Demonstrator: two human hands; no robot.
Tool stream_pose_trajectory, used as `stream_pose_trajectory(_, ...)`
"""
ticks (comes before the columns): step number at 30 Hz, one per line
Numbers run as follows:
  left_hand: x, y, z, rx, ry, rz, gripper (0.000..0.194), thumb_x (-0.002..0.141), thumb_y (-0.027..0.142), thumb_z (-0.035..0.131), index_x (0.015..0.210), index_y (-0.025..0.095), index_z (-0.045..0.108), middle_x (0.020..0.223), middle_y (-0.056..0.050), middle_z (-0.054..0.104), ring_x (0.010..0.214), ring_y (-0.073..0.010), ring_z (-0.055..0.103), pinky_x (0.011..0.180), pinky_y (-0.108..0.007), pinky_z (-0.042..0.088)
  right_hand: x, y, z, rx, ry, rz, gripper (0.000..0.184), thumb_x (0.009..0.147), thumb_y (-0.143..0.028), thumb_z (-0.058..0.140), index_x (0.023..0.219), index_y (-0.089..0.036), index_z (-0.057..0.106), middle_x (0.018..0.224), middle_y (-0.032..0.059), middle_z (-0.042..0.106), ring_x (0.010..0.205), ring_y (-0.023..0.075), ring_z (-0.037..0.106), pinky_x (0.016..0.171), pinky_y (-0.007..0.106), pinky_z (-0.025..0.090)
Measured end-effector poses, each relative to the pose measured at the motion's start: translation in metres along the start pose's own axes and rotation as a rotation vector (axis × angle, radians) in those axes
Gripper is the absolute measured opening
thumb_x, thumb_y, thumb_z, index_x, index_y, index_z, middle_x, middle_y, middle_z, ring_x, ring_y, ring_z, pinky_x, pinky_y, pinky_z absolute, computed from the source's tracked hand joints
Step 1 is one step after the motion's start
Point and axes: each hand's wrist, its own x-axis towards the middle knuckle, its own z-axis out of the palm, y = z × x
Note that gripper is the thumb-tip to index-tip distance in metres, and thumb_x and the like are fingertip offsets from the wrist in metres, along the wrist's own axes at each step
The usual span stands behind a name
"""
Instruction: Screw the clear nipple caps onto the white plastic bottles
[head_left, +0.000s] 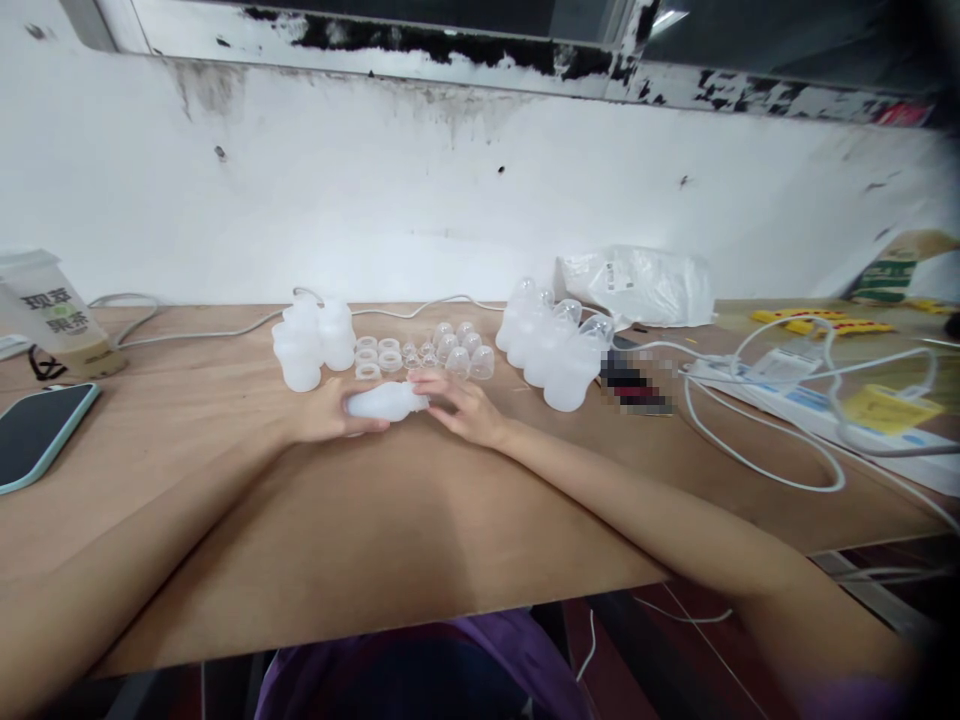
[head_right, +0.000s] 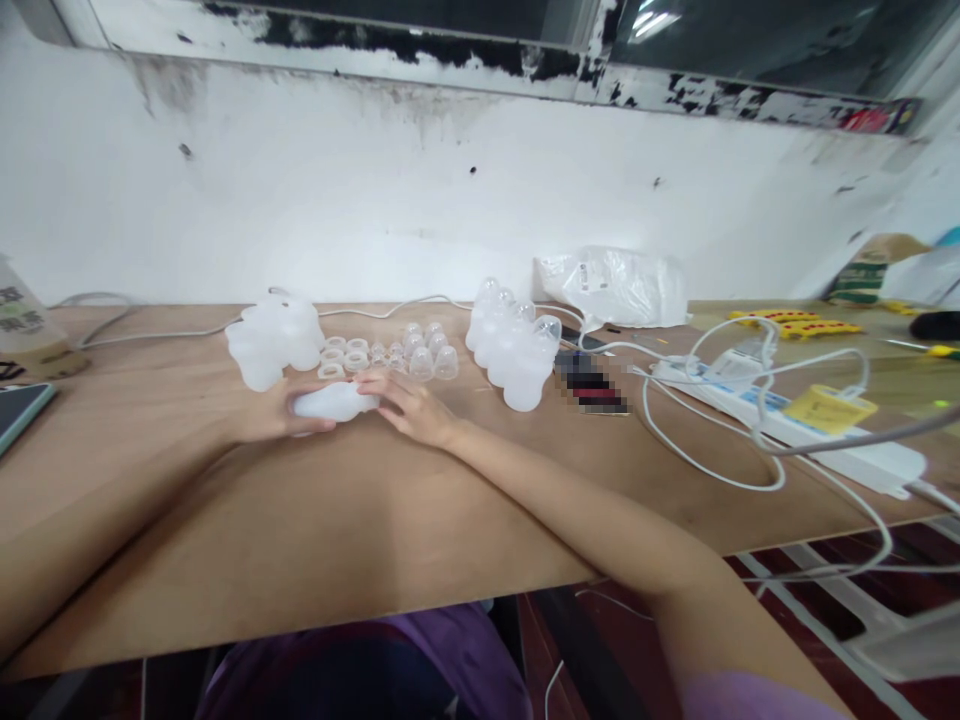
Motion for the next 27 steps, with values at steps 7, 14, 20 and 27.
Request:
stream_pose_trajectory(7,-0.004,0.003,-0.013,-0.512,-0.467,-0.223,0.039,0.072,0.048,0.045,0.093,0.017,0.054,0.076,-0.008,0.064,0.054,-0.0172,0.059,0.037,-0.023,0.039,0.001,-0.008,-0.001,0.119,-0.087,-0.016,0.026,0.08,-0.013,0.042,0.099,-0.026,0.052,0.116,0.0013,0.051,0.115,0.0154,0.04,0.097,0.04,0.034)
stream_pose_trajectory(14,-0.001,0.004,-0.017,-0.364,-0.381,-0.18,0.038,0.072,0.048,0.046,0.093,0.018,0.055,0.074,-0.005,0.064,0.061,-0.0181,0.06,0.049,-0.026,0.045,0.005,-0.013,-0.002,0.279,-0.013,0.202,0.031,0.072,-0.024,0.056,0.102,-0.026,0.051,0.112,0.0039,0.052,0.105,0.0175,0.048,0.074,0.032,0.049)
stream_pose_trajectory(20,0.002,0.003,0.01,0.265,0.156,-0.007,0.057,0.067,0.056,0.049,0.113,0.022,0.048,0.1,-0.005,0.06,0.084,-0.0226,0.057,0.068,-0.031,0.044,0.003,0.002,-0.001,0.295,0.03,0.466,0.037,0.065,-0.035,0.062,0.098,-0.021,0.052,0.098,0.0044,0.057,0.081,0.0145,0.057,0.06,0.025,0.048)
stream_pose_trajectory(27,-0.002,0.001,0.031,0.592,0.34,0.1,0.052,0.074,0.052,0.042,0.116,0.022,0.046,0.097,-0.007,0.061,0.081,-0.0209,0.059,0.066,-0.027,0.044,0.001,0.001,0.004,0.277,-0.06,0.606,0.024,0.079,-0.039,0.043,0.083,-0.017,0.05,0.053,-0.0038,0.053,0.039,0.0053,0.045,0.046,0.019,0.039)
